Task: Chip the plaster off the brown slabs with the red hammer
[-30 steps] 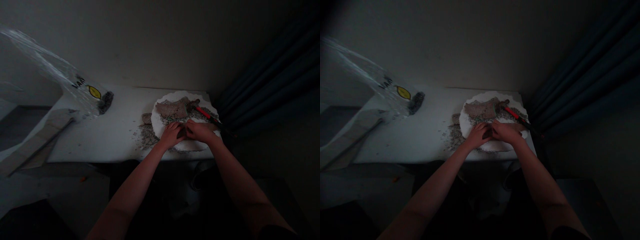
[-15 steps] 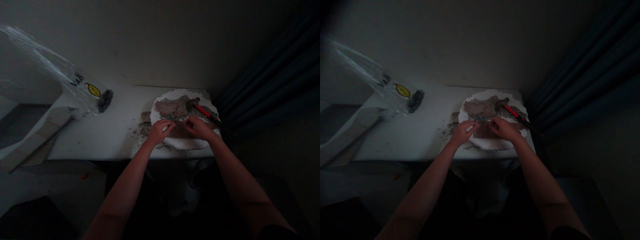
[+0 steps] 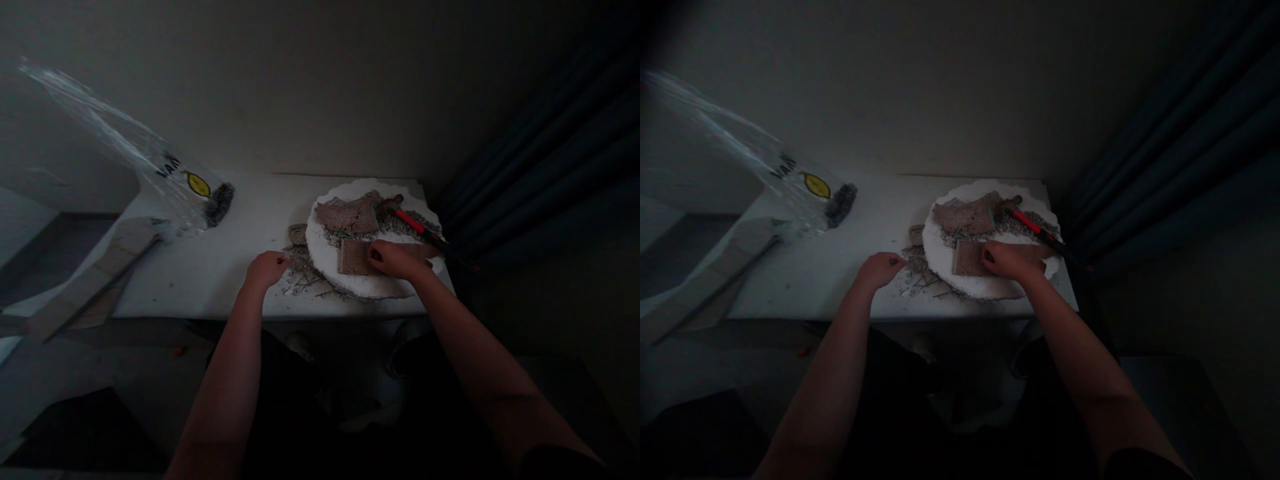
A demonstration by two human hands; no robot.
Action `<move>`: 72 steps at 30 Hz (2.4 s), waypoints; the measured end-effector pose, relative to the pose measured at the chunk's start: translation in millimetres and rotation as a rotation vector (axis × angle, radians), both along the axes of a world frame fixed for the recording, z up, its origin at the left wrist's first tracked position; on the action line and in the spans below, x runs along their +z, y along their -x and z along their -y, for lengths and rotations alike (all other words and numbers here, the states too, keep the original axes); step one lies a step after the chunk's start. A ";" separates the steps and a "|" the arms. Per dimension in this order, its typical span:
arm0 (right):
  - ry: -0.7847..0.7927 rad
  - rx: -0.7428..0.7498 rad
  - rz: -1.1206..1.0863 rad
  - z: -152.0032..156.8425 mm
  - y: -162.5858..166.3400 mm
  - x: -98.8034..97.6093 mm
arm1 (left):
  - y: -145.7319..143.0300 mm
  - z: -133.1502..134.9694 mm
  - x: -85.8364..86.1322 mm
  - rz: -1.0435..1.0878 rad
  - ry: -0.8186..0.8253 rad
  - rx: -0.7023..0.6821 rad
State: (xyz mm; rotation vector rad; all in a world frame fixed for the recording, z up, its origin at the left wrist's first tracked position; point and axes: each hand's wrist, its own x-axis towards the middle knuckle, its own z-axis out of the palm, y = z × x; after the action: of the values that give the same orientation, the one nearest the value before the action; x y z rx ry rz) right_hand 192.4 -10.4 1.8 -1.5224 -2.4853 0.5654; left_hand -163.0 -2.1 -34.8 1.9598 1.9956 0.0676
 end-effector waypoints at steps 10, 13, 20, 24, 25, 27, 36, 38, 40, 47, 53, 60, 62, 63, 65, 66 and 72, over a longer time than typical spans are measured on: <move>-0.224 0.106 0.089 17.2 -3.0 -24.0 | -25.2 3.9 -10.1 -0.073 0.341 -0.319; -0.202 0.061 0.094 16.3 -1.8 -30.8 | -30.7 3.2 -8.7 -0.061 0.336 -0.316; -0.182 0.029 0.029 14.2 -1.9 -28.6 | -42.9 5.3 -6.0 -0.078 0.416 -0.336; -0.190 0.052 -0.006 15.2 -2.9 -24.4 | -46.3 6.5 -6.3 -0.062 0.416 -0.352; -0.192 0.041 -0.008 15.4 -3.0 -24.1 | -47.5 6.9 -6.5 -0.060 0.409 -0.355; -0.195 0.004 -0.018 15.9 -2.9 -24.0 | -51.0 8.0 -6.9 -0.081 0.401 -0.371; -0.109 -0.169 -0.141 17.3 -5.6 -28.4 | -49.5 3.9 -5.4 -0.101 0.339 -0.327; -0.114 -0.190 -0.193 17.4 -6.6 -27.4 | -43.3 3.2 2.9 -0.115 0.218 -0.173; -0.155 -0.230 -0.250 17.8 -7.0 -24.7 | -41.4 5.9 15.1 -0.093 0.022 0.018; -0.272 -0.085 -0.384 35.3 12.9 -15.1 | -57.4 29.1 38.1 0.100 -0.204 0.028; -0.214 0.418 -0.132 81.8 70.9 -18.9 | -46.9 31.6 14.7 -0.236 0.204 -0.089; -0.140 0.416 0.216 97.7 107.7 -24.8 | -57.9 33.0 -17.7 -0.233 0.145 -0.009; -0.169 0.352 0.182 98.9 102.4 -19.2 | -57.7 33.8 -22.8 -0.218 0.122 -0.010; -0.189 0.325 0.154 99.3 96.5 -15.5 | -56.3 34.1 -23.4 -0.208 0.115 -0.010; -0.235 0.266 0.089 97.0 77.5 -7.1 | -52.2 34.5 -20.2 -0.182 0.080 0.016; -0.269 0.214 0.049 93.7 64.5 -2.5 | -50.1 34.5 -16.6 -0.160 0.041 0.053; -0.530 -0.326 -0.265 50.2 -39.3 20.4 | -61.8 29.6 9.8 0.312 -0.348 0.188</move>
State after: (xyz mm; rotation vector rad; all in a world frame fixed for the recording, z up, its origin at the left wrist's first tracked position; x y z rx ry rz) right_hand 231.7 -60.6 22.1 -1.4691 -1.9223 0.0380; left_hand -101.2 -31.7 -25.0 1.8037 2.0485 0.7644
